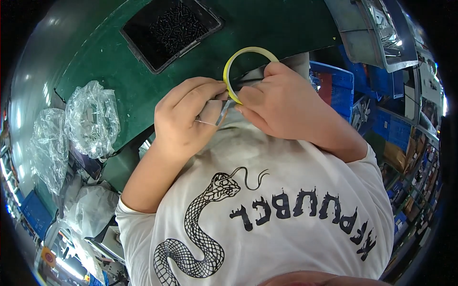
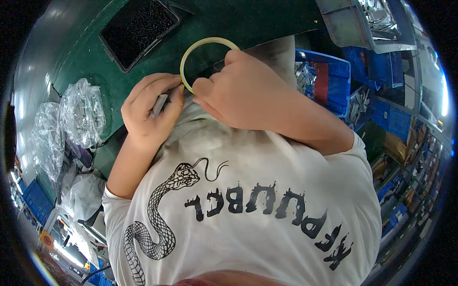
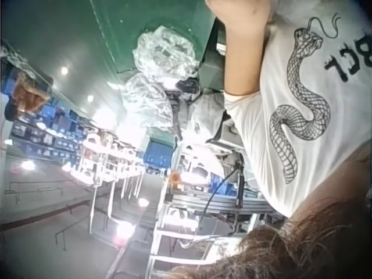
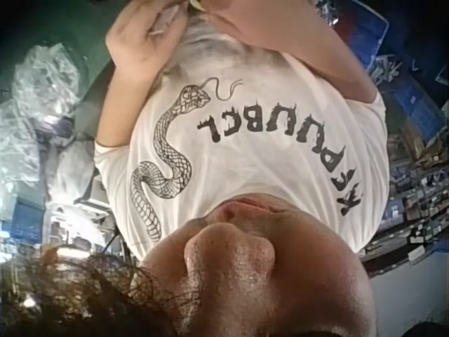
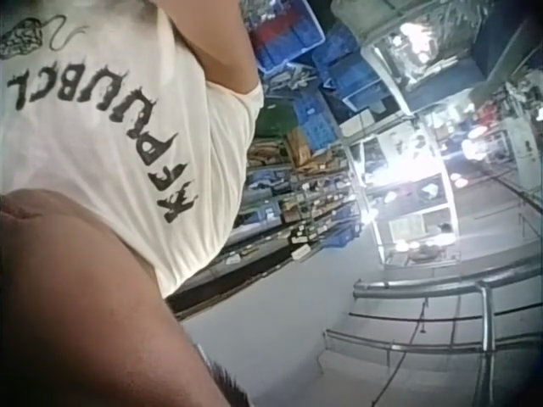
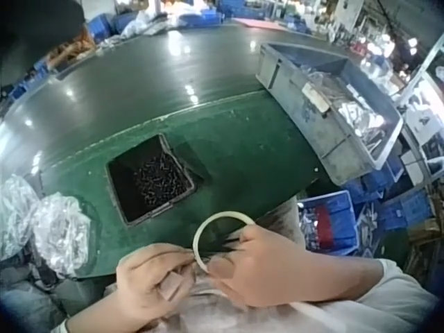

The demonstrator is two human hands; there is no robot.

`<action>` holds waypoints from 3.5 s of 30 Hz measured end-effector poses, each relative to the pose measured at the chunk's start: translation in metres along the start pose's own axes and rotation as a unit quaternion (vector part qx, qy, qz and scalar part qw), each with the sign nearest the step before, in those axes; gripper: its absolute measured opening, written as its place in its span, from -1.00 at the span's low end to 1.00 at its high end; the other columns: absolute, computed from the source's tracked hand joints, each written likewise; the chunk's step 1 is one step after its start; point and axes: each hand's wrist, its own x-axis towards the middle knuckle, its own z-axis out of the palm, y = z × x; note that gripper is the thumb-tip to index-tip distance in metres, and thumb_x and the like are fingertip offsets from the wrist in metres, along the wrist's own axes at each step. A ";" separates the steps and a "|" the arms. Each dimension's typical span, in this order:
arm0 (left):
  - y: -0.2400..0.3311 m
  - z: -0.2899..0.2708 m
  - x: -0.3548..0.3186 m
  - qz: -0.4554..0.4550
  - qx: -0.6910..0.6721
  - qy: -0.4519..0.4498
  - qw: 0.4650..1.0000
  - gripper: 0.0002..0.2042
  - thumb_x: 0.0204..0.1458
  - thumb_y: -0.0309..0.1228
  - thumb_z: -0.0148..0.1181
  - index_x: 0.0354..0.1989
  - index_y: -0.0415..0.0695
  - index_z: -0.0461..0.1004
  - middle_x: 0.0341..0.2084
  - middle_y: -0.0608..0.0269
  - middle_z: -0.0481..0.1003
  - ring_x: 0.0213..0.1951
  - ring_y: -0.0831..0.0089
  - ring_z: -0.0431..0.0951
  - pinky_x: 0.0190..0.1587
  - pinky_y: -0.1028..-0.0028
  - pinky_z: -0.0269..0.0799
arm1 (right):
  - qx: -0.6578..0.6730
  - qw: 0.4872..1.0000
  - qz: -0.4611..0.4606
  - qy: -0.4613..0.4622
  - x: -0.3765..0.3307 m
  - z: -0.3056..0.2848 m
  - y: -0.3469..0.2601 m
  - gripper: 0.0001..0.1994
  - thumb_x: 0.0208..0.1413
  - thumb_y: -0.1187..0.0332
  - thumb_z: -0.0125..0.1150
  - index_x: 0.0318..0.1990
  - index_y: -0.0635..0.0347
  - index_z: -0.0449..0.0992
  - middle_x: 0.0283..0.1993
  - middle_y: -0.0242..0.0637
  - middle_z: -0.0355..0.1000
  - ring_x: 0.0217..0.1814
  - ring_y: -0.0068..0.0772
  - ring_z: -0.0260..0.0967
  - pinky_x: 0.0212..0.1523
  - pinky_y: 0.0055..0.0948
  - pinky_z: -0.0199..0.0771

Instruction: Apply yellow tape or labels to small rectangular electronic components at a factory workbench.

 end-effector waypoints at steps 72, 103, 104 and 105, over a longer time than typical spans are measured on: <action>-0.008 -0.005 0.004 0.136 0.135 -0.101 0.976 -0.76 -0.32 -0.45 0.30 -0.40 -0.13 0.48 -0.42 0.25 0.52 -0.49 0.31 0.54 -0.42 0.39 0.47 | -0.006 0.997 -0.059 -0.040 -0.007 0.015 0.006 -0.86 -0.15 0.33 0.25 -0.49 0.11 0.41 -0.64 -0.40 0.36 -0.59 -0.30 0.24 -0.28 -0.40 0.19; 0.006 -0.007 -0.004 -0.233 -0.266 -0.054 0.934 -0.82 0.11 -0.47 0.23 -0.18 -0.27 0.43 -0.40 0.16 0.53 -0.43 0.52 0.50 -0.43 0.50 0.45 | 0.212 0.965 0.066 0.141 -0.001 0.009 0.012 -0.84 0.09 0.48 0.29 -0.16 0.26 0.58 -0.23 -0.19 0.54 -0.26 -0.15 0.52 -0.30 -0.38 0.49; 0.006 -0.007 -0.002 -0.280 -0.313 -0.046 0.906 -0.78 0.17 -0.43 0.20 -0.12 -0.28 0.37 -0.39 0.16 0.53 -0.45 0.55 0.50 -0.44 0.54 0.44 | 0.241 0.958 0.079 0.134 0.000 0.007 0.013 -0.86 0.12 0.47 0.28 -0.17 0.28 0.58 -0.27 -0.19 0.53 -0.28 -0.23 0.51 -0.34 -0.43 0.46; 0.006 -0.006 -0.001 -0.325 -0.359 -0.037 0.874 -0.73 0.23 -0.38 0.17 -0.05 -0.28 0.32 -0.37 0.17 0.54 -0.47 0.58 0.50 -0.46 0.57 0.44 | 0.271 0.950 0.092 0.127 0.000 0.006 0.013 -0.88 0.16 0.46 0.27 -0.19 0.30 0.58 -0.31 -0.19 0.53 -0.31 -0.31 0.49 -0.38 -0.47 0.42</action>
